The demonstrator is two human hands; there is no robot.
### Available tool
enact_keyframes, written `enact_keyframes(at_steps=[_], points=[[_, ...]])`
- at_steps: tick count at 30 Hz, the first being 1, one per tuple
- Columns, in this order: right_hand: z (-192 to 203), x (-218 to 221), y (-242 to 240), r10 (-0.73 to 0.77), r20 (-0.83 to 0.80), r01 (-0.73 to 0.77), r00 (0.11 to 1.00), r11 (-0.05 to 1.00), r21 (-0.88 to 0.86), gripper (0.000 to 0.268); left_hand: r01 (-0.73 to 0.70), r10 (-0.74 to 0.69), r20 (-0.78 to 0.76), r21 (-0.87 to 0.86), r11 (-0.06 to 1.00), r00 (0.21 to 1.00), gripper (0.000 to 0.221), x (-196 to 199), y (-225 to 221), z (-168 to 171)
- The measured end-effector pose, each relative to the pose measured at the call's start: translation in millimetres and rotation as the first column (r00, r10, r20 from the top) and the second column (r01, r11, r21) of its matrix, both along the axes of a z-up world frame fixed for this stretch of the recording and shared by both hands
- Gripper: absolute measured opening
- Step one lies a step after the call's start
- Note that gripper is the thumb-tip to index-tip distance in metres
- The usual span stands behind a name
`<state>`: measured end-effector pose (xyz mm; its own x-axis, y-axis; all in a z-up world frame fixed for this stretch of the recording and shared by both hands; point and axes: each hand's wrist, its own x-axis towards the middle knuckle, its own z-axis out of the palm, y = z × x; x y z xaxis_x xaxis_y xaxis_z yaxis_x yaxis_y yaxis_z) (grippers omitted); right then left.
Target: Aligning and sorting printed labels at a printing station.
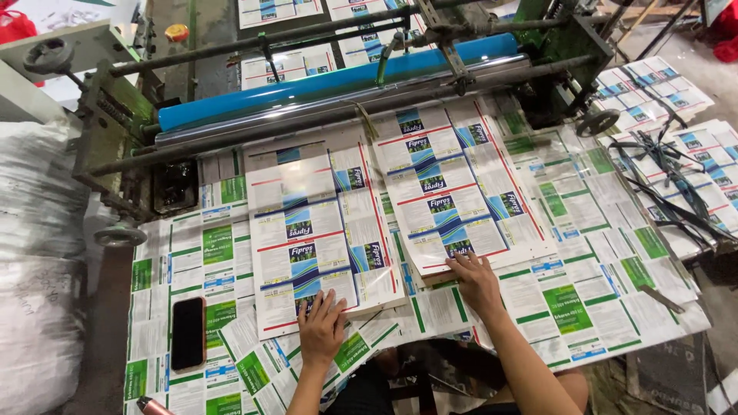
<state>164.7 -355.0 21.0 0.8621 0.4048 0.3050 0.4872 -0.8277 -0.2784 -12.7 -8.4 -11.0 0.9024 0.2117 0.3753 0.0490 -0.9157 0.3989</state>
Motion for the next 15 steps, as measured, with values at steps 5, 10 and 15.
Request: enact_keyframes(at_steps=[5,10,15], points=[[-1,19,7,0.016,-0.012,-0.015,1.000,0.996,0.084,0.038,-0.004,0.003,-0.048,-0.012,1.000,0.999,0.029,-1,-1,5],[-9,35,10,0.014,-0.038,-0.012,0.999,0.999,0.052,0.044,-0.010,0.009,-0.067,-0.022,1.000,0.998,0.029,1,-1,5],[-10,44,14,0.001,-0.037,0.000,0.999,0.999,0.034,0.043,-0.010,0.008,-0.060,-0.029,1.000,0.998,0.030,0,0,3]])
